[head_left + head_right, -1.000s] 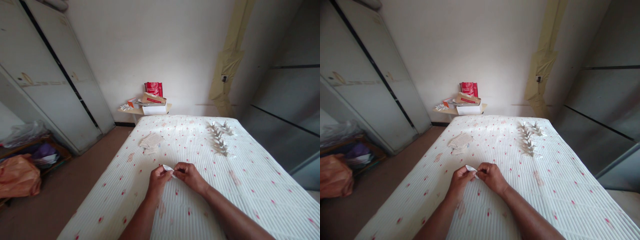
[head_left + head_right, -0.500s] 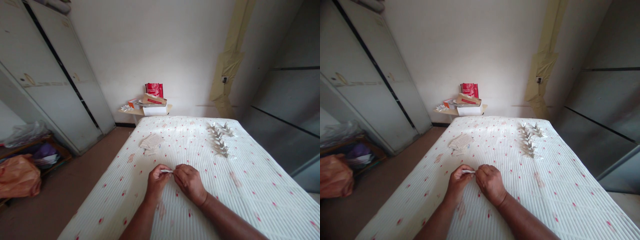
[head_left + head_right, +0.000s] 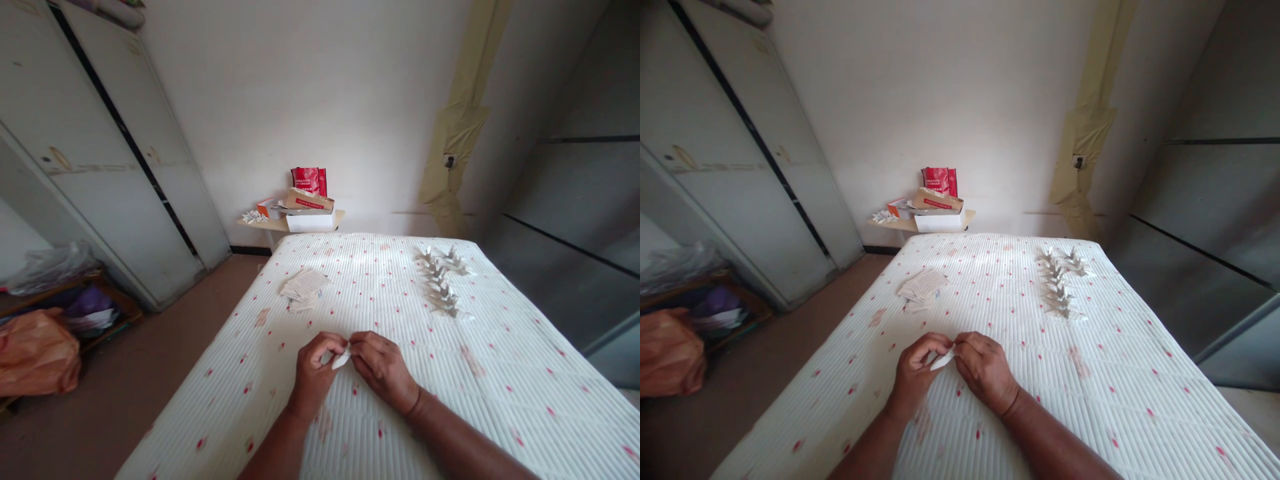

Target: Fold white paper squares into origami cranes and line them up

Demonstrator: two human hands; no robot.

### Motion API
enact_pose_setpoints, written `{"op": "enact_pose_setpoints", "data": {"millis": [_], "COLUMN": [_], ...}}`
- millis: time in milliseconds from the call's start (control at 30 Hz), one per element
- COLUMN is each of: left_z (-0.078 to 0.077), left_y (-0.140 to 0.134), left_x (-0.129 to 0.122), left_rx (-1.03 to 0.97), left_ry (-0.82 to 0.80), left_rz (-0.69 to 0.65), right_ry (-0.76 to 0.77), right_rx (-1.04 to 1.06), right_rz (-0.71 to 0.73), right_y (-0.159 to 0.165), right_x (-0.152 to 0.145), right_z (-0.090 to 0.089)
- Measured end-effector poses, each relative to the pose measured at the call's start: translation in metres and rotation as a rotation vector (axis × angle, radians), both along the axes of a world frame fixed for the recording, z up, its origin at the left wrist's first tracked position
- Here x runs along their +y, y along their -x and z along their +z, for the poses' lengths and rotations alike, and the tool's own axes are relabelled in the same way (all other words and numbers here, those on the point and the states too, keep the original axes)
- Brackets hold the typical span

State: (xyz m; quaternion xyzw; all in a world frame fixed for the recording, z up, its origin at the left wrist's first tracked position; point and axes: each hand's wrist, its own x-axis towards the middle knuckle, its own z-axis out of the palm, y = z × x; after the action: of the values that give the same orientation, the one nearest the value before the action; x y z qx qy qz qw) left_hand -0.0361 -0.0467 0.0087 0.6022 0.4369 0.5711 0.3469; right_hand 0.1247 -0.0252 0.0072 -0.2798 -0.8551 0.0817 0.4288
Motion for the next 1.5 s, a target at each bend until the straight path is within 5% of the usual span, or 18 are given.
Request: {"op": "enact_pose_setpoints", "data": {"millis": [867,1000,1267,1500], "left_z": [0.001,0.0,-0.004,-0.008], "left_y": [-0.004,-0.004,-0.003,-0.003], "left_x": [-0.007,-0.008,-0.003,-0.003], "left_rx": [0.361,0.352,0.275,0.294], "left_ry": [-0.473,-0.402,-0.013,0.0], "left_rz": [0.058,0.054,0.028,0.073], "right_ry": [-0.029,-0.017,0.127,0.106], "right_rx": [0.021,0.022,0.067,0.108], "right_rz": [0.079,0.079,0.059,0.038], "right_y": [-0.007,-0.006,-0.004,-0.002], "right_x": [-0.006,-0.006,0.001,0.001], "right_z": [0.004,0.004,-0.005,-0.01]}}
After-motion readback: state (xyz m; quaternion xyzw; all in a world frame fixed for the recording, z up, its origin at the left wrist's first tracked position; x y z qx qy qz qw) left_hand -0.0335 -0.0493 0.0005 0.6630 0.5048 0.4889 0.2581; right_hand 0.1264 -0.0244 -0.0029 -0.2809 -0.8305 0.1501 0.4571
